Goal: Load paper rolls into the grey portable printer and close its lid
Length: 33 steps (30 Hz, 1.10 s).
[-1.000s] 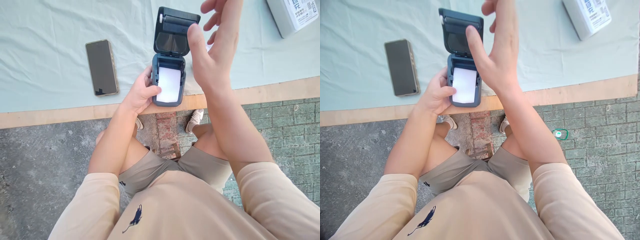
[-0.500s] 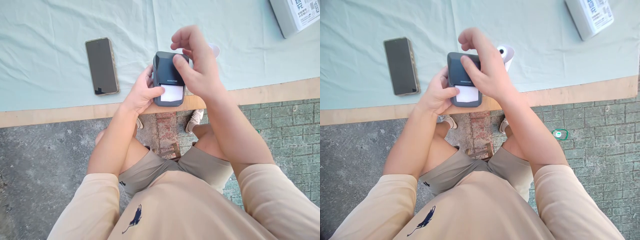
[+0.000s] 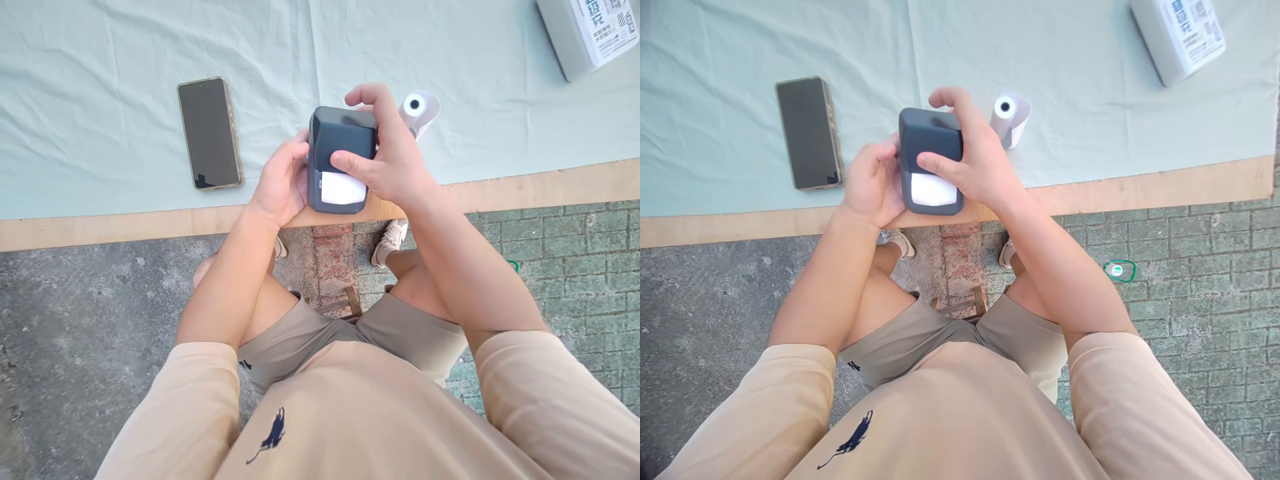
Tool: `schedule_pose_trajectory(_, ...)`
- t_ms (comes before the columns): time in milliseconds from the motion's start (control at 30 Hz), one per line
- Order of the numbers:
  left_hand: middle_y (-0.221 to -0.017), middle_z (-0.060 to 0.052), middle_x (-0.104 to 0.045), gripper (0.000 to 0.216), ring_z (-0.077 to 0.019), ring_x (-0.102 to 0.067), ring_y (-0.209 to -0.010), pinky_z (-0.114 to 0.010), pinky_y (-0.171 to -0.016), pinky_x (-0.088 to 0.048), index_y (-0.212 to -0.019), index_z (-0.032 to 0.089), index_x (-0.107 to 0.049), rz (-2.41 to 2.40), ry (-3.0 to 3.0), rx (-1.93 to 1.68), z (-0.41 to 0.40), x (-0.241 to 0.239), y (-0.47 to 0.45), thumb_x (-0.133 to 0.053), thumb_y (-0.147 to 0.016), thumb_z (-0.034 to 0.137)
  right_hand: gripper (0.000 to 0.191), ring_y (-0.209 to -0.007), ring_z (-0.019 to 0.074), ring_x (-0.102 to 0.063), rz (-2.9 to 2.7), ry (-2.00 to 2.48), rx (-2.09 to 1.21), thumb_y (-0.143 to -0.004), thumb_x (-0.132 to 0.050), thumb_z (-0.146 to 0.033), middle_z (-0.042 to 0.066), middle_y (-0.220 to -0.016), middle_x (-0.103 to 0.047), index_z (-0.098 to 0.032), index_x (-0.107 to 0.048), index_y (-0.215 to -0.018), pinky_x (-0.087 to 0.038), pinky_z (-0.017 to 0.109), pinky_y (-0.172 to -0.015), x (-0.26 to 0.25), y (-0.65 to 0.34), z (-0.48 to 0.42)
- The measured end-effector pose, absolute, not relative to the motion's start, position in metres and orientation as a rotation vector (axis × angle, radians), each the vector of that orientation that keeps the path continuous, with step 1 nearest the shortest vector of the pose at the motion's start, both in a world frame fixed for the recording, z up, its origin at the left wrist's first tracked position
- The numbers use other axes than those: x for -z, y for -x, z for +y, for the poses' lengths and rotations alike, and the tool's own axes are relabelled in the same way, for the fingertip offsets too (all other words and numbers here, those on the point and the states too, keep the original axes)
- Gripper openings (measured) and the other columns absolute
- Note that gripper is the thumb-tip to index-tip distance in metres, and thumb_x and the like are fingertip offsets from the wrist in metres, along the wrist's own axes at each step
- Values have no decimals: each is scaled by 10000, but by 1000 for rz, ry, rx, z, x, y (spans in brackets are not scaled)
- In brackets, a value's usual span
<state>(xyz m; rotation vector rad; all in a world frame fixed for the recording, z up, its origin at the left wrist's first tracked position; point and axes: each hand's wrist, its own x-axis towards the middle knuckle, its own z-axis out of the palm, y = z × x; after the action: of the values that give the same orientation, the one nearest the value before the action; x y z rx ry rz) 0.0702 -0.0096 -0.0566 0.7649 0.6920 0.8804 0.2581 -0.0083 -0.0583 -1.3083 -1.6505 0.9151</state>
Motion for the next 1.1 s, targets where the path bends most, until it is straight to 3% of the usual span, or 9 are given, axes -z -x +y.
schedule_pose_trajectory(133,-975,21,-755,272,-301,-638,-1307,-439,-1060,-561,-1123,292,-706,736,-773,-873,-7,60,-68,-560,-894,314,699,-896,204,-641,-1558,1269,-962,-728,-833,-688,-3,-1058,-680,-353,-506,-1247,-552,381,-832,63,-261,-9)
schedule_pose_trajectory(267,-1034,15,-764,269,-288,-657,-1282,-412,-1082,-540,-1140,277,-696,744,-792,-860,-7,59,-65,-627,-881,298,612,-984,214,-676,-1466,1215,-1130,-748,-846,-511,6,-1164,-679,-367,-536,-1257,-576,395,-866,63,-269,-9)
schedule_pose_trajectory(467,-1254,-13,-748,415,-333,-572,-1424,-485,-1190,-488,-1260,278,-640,814,-882,-829,-5,59,-66,-634,-855,370,869,-1032,242,-655,-1559,1166,-1220,-529,-905,-233,14,-1247,-660,-389,-528,-1297,-616,423,-887,63,-280,-7)
schedule_pose_trajectory(600,-1074,-12,-745,263,-343,-559,-1428,-464,-1143,-531,-1076,300,-664,779,-814,-858,-6,55,-67,-653,-841,420,739,-1104,257,-619,-1735,1148,-989,-553,-836,-247,29,-1359,-606,-367,-531,-1215,-597,423,-896,49,-277,-14)
schedule_pose_trajectory(733,-991,-28,-706,208,-329,-579,-1391,-457,-1117,-540,-1003,245,-640,674,-721,-874,-9,51,-68,-602,-895,418,248,-796,203,-523,-1682,1186,-397,-754,-682,-299,18,-874,-552,-296,-454,-851,-481,381,-716,29,-262,-17)
schedule_pose_trajectory(800,-1132,-23,-723,317,-325,-562,-1407,-446,-1134,-527,-1132,248,-640,703,-789,-852,-9,51,-67,-683,-850,384,292,-608,168,-365,-1551,1196,-243,-894,-571,-348,-18,-716,-384,-284,-320,-761,-389,368,-621,25,-253,-13)
schedule_pose_trajectory(867,-1224,-21,-720,441,-333,-536,-1438,-440,-1154,-514,-1216,264,-626,742,-851,-836,-8,54,-67,-750,-801,347,341,-571,162,-372,-1464,1129,-247,-948,-527,-387,-23,-705,-334,-281,-272,-750,-355,356,-577,25,-248,-8)
schedule_pose_trajectory(1000,-1252,-40,-713,457,-346,-541,-1455,-462,-1163,-514,-1261,248,-616,749,-871,-857,-7,59,-67,-701,-822,344,150,-876,198,-676,-1493,1018,-393,-930,-530,-254,21,-821,-577,-285,-449,-808,-416,326,-620,21,-246,-5)
schedule_pose_trajectory(1100,-1237,-44,-711,436,-348,-545,-1456,-454,-1145,-527,-1245,243,-626,750,-894,-868,-7,59,-67,-688,-825,343,143,-740,186,-638,-1686,1136,-303,-852,-529,-134,2,-795,-686,-266,-562,-806,-451,351,-681,18,-250,-7)
